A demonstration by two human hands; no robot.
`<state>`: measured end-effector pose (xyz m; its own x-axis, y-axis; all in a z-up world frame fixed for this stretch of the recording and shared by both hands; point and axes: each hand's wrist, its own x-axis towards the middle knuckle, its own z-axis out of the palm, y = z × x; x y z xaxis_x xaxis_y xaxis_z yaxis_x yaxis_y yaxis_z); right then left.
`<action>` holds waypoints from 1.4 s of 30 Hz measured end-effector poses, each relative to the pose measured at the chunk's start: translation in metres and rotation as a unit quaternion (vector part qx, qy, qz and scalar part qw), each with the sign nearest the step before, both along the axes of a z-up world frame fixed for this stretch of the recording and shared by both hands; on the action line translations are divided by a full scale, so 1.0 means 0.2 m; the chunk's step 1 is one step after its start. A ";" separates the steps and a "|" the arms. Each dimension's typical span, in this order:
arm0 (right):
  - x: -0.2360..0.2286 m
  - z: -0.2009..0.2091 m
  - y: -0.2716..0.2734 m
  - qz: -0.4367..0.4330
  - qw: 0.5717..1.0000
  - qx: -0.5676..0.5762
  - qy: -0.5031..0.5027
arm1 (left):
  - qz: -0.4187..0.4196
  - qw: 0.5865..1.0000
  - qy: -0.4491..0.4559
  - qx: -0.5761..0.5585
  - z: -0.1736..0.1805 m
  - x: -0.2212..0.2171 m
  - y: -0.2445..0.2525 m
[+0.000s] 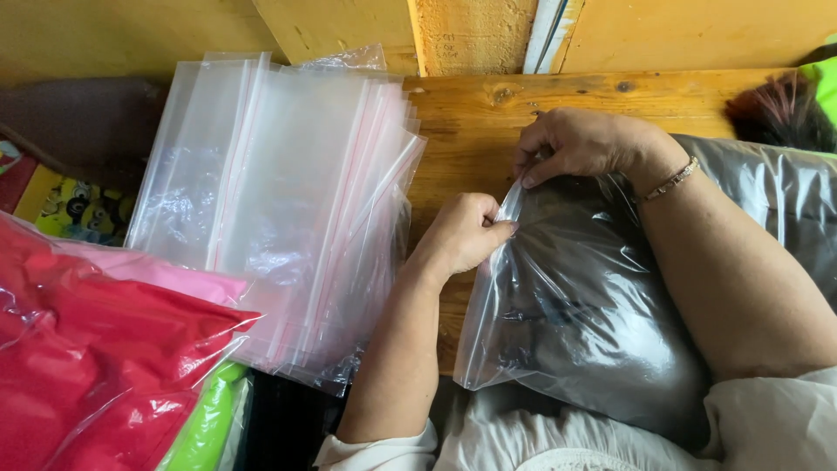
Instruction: Sealing a brown fabric item inside a clear plastic zip-lock bag by smoothing out air and pressing the seal.
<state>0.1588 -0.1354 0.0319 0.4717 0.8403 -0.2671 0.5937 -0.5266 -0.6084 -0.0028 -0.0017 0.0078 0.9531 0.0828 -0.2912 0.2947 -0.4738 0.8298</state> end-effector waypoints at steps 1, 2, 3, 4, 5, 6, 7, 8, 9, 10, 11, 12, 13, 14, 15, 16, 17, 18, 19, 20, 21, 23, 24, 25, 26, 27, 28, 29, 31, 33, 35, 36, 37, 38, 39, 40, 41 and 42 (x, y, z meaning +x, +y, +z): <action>0.00 0.00 0.00 0.000 1.000 0.000 0.000 | 0.000 1.000 0.000 0.000 -0.01 0.01 0.00; 0.00 -0.01 0.00 0.000 1.000 -0.005 -0.005 | 0.003 1.000 -0.005 0.003 -0.03 0.02 0.00; 0.00 -0.01 0.01 -0.001 1.000 -0.009 -0.009 | 0.006 1.000 -0.009 0.007 -0.04 0.02 0.00; 0.01 -0.02 0.01 -0.002 1.000 -0.009 -0.009 | 0.005 1.000 -0.009 0.007 -0.04 0.03 0.00; 0.02 -0.04 0.01 0.006 1.000 -0.017 -0.026 | 0.001 1.000 -0.010 0.018 -0.03 0.03 0.00; 0.03 -0.05 0.01 0.015 0.999 -0.024 -0.042 | -0.002 1.000 -0.010 0.029 -0.03 0.03 -0.01; 0.02 -0.05 0.02 0.015 0.999 -0.024 -0.042 | -0.002 1.000 -0.010 0.029 -0.05 0.04 0.00; 0.02 -0.05 0.03 0.015 0.999 -0.032 -0.040 | 0.004 0.999 -0.006 0.034 -0.07 0.06 0.01; 0.01 -0.05 0.03 0.017 0.998 -0.039 -0.037 | 0.010 0.999 -0.002 0.039 -0.09 0.07 0.02; 0.01 -0.04 0.03 0.017 0.998 -0.039 -0.037 | 0.010 0.999 -0.002 0.039 -0.06 0.06 0.01; 0.00 -0.03 0.03 0.017 0.998 -0.041 -0.038 | 0.024 0.999 -0.018 0.017 -0.03 0.04 0.00; -0.01 -0.03 0.03 0.017 0.998 -0.043 -0.038 | 0.038 0.999 -0.033 -0.006 0.00 0.03 0.00; -0.01 -0.03 0.02 0.017 0.998 -0.043 -0.037 | 0.038 0.999 -0.033 -0.005 0.00 0.04 0.01; -0.01 -0.04 0.02 0.015 0.998 -0.043 -0.044 | 0.071 0.996 -0.041 -0.019 0.00 0.05 0.02; 0.00 -0.05 0.02 0.014 0.998 -0.043 -0.052 | 0.106 0.993 -0.049 -0.033 0.00 0.05 0.03; -0.01 -0.04 0.02 0.015 0.998 -0.043 -0.052 | 0.107 0.993 -0.049 -0.033 -0.02 0.06 0.01; -0.01 -0.04 0.02 0.012 0.998 -0.038 -0.050 | 0.104 0.993 -0.049 -0.034 -0.04 0.07 0.00; -0.01 -0.04 0.03 0.010 0.998 -0.034 -0.047 | 0.102 0.993 -0.048 -0.035 -0.07 0.08 -0.01; -0.01 -0.04 0.03 0.010 0.998 -0.034 -0.047 | 0.102 0.993 -0.048 -0.035 -0.10 0.10 -0.01; -0.01 -0.04 0.02 0.010 0.998 -0.032 -0.047 | 0.110 0.992 -0.055 -0.030 -0.13 0.12 -0.01; -0.01 -0.04 0.02 0.010 0.998 -0.030 -0.046 | 0.118 0.991 -0.062 -0.025 -0.16 0.14 -0.01; 0.00 -0.06 0.02 0.012 0.999 -0.025 -0.043 | 0.124 0.990 -0.057 -0.028 -0.18 0.14 -0.03; 0.01 -0.06 0.02 0.014 0.999 -0.020 -0.040 | 0.131 0.990 -0.051 -0.033 -0.19 0.14 -0.04; 0.01 -0.06 0.02 0.014 0.999 -0.020 -0.040 | 0.130 0.990 -0.051 -0.032 -0.18 0.14 -0.04; 0.00 -0.05 0.02 0.012 0.999 -0.017 -0.036 | 0.125 0.990 -0.047 -0.034 -0.17 0.13 -0.04; 0.00 -0.05 0.02 0.010 0.999 -0.015 -0.032 | 0.120 0.991 -0.044 -0.036 -0.16 0.13 -0.04; 0.00 -0.05 0.02 0.010 0.999 -0.015 -0.031 | 0.119 0.991 -0.043 -0.036 -0.18 0.13 -0.03; 0.00 -0.06 0.02 0.007 0.999 -0.015 -0.030 | 0.107 0.993 -0.048 -0.034 -0.20 0.13 -0.03; -0.01 -0.06 0.02 0.003 0.999 -0.015 -0.029 | 0.094 0.994 -0.054 -0.032 -0.21 0.13 -0.03; -0.01 -0.05 0.02 -0.003 1.000 -0.013 -0.017 | 0.073 0.996 -0.058 0.008 -0.20 0.13 -0.05; -0.01 -0.06 0.02 -0.001 1.000 -0.014 -0.025 | 0.068 0.994 -0.079 0.038 -0.21 0.12 -0.08; -0.01 -0.06 0.02 0.002 0.999 -0.015 -0.032 | 0.064 0.991 -0.099 0.068 -0.22 0.12 -0.09; -0.01 -0.06 0.02 0.001 0.999 -0.016 -0.032 | 0.063 0.991 -0.099 0.067 -0.22 0.11 -0.11; -0.01 -0.06 0.02 0.008 0.999 -0.017 -0.042 | 0.068 0.987 -0.125 0.073 -0.22 0.11 -0.12; 0.00 -0.06 0.02 0.016 0.998 -0.019 -0.053 | 0.073 0.983 -0.152 0.078 -0.22 0.10 -0.13; 0.00 -0.07 0.02 0.016 0.998 -0.019 -0.053 | 0.072 0.983 -0.152 0.078 -0.22 0.10 -0.14; 0.01 -0.07 0.02 0.023 0.998 -0.026 -0.056 | 0.072 0.981 -0.160 0.086 -0.22 0.10 -0.15; 0.02 -0.08 0.02 0.030 0.997 -0.034 -0.060 | 0.072 0.979 -0.168 0.093 -0.23 0.09 -0.15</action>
<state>0.1621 -0.1307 0.0157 0.4527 0.8503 -0.2684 0.6922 -0.5249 -0.4952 0.0160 -0.0321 -0.0372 0.9670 0.2452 0.0694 0.0952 -0.6001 0.7942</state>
